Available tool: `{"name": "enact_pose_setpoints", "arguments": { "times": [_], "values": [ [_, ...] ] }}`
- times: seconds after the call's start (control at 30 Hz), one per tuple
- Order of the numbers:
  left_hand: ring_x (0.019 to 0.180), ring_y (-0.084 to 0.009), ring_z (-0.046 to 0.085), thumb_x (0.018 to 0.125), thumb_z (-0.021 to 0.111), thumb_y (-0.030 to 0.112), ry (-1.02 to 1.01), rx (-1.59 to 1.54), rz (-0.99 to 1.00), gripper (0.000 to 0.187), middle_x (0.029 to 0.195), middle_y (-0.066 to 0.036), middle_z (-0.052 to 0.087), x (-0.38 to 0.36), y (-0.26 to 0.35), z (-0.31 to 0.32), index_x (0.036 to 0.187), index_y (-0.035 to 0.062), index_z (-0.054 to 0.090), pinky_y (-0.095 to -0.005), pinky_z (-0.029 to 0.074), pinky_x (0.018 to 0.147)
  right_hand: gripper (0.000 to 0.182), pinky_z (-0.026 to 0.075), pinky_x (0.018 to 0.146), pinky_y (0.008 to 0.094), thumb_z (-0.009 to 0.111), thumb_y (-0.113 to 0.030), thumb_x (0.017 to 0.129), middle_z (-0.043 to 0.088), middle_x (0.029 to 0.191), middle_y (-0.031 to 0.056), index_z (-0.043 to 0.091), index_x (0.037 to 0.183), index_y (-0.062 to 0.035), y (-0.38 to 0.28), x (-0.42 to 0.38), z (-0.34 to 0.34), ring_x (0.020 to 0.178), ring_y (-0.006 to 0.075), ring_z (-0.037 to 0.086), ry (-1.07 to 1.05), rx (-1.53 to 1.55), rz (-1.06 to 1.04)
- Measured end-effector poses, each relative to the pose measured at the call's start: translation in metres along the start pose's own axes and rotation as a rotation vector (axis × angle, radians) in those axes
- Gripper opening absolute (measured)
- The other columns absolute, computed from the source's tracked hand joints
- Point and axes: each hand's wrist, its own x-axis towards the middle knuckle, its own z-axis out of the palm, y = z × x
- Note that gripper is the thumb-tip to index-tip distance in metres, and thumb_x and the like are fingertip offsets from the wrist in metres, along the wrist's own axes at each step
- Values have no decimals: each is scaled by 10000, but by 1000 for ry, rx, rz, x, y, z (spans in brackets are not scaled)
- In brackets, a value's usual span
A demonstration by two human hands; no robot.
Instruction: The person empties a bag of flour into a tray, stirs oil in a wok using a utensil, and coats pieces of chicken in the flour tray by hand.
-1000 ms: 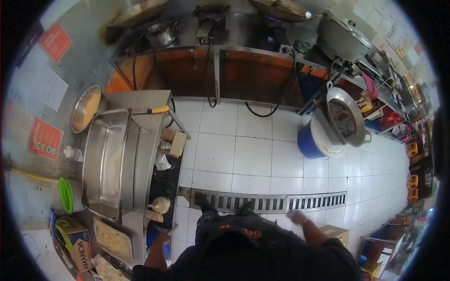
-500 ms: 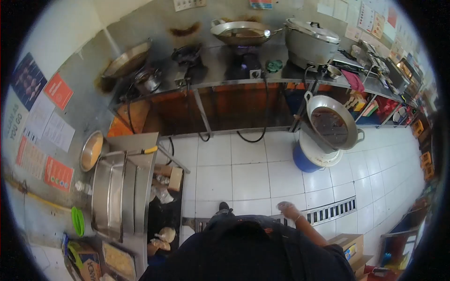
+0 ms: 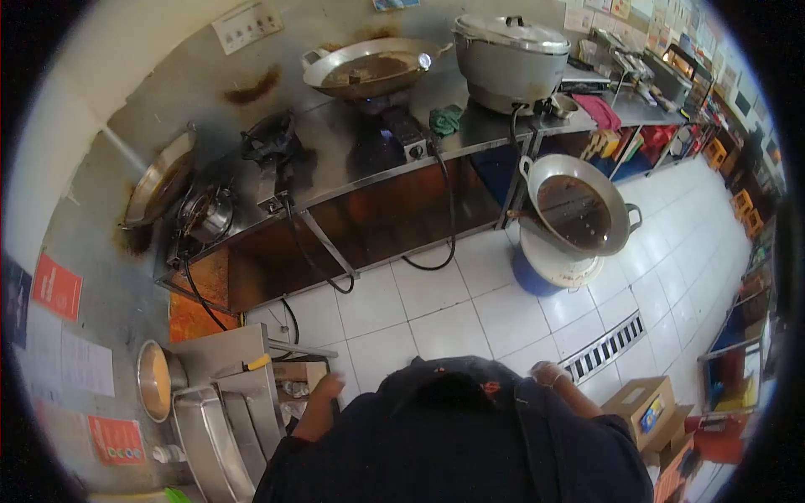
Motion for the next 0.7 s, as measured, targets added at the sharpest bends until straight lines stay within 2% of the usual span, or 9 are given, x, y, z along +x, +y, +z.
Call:
{"name": "enact_pose_setpoints", "arguments": {
  "times": [0.1, 0.3, 0.37, 0.5, 0.57, 0.6, 0.63, 0.67, 0.7],
  "values": [
    [1147, -324, 491, 810, 595, 350, 82, -176, 50, 547, 1240, -190, 514, 73, 51, -73, 1265, 72, 473, -385, 394, 968, 214, 497, 781, 435, 464, -168, 835, 637, 947, 155, 602, 963, -67, 5, 5, -17, 889, 318, 621, -111, 52, 48],
    [1068, -152, 522, 839, 642, 149, 530, -776, 427, 455, 1169, -62, 562, 166, 200, -301, 1252, 47, 480, -294, 400, 932, 260, 500, 788, 415, 437, -216, 882, 635, 985, 159, 611, 966, -42, 7, 27, -25, 928, 317, 617, 8, 270, 148],
    [1037, -163, 511, 823, 666, 166, 702, -927, 646, 443, 1172, -84, 543, 183, 242, -395, 1213, 34, 503, -300, 410, 903, 266, 503, 801, 392, 437, -204, 881, 637, 1032, 147, 617, 995, -44, 11, 38, -35, 952, 302, 620, -51, 270, 113],
    [1090, -198, 495, 798, 702, 249, 1055, -921, 767, 548, 1180, -84, 512, 186, 317, -558, 1240, 46, 449, -336, 398, 923, 220, 506, 804, 377, 482, -147, 854, 645, 1025, 132, 641, 980, -63, 26, 42, -125, 953, 276, 628, -266, 120, 45],
    [1100, -203, 489, 802, 697, 264, 1143, -990, 823, 555, 1225, -88, 487, 202, 338, -611, 1240, 36, 446, -335, 395, 924, 239, 507, 787, 386, 480, -202, 864, 645, 1012, 145, 645, 959, -58, 89, 47, -29, 941, 280, 629, -257, 237, 88],
    [1100, -203, 489, 802, 697, 264, 1147, -984, 812, 555, 1225, -88, 487, 214, 344, -630, 1240, 36, 446, -335, 395, 924, 276, 483, 811, 403, 505, -250, 835, 643, 1012, 155, 645, 960, -47, 128, 48, 32, 956, 297, 612, -63, 474, 183],
    [1091, -197, 496, 803, 696, 265, 1226, -885, 766, 541, 1219, -89, 495, 227, 350, -648, 1228, 29, 458, -326, 404, 911, 324, 459, 835, 419, 530, -297, 807, 640, 1012, 164, 646, 961, -37, 159, 108, 19, 971, 315, 595, 136, 706, 277],
    [1083, -190, 503, 805, 695, 267, 1300, -784, 718, 528, 1214, -90, 502, 238, 353, -659, 1215, 23, 470, -317, 414, 898, 317, 503, 756, 416, 471, -299, 873, 649, 919, 178, 637, 953, -42, 140, 98, -74, 863, 319, 635, 132, 576, 342],
    [1083, -190, 503, 805, 695, 267, 1301, -772, 711, 528, 1214, -90, 502, 248, 355, -665, 1215, 23, 470, -317, 414, 898, 290, 504, 750, 416, 476, -284, 875, 654, 890, 171, 639, 944, -55, 154, 105, -83, 861, 317, 636, 298, 565, 288]
  ]
}}
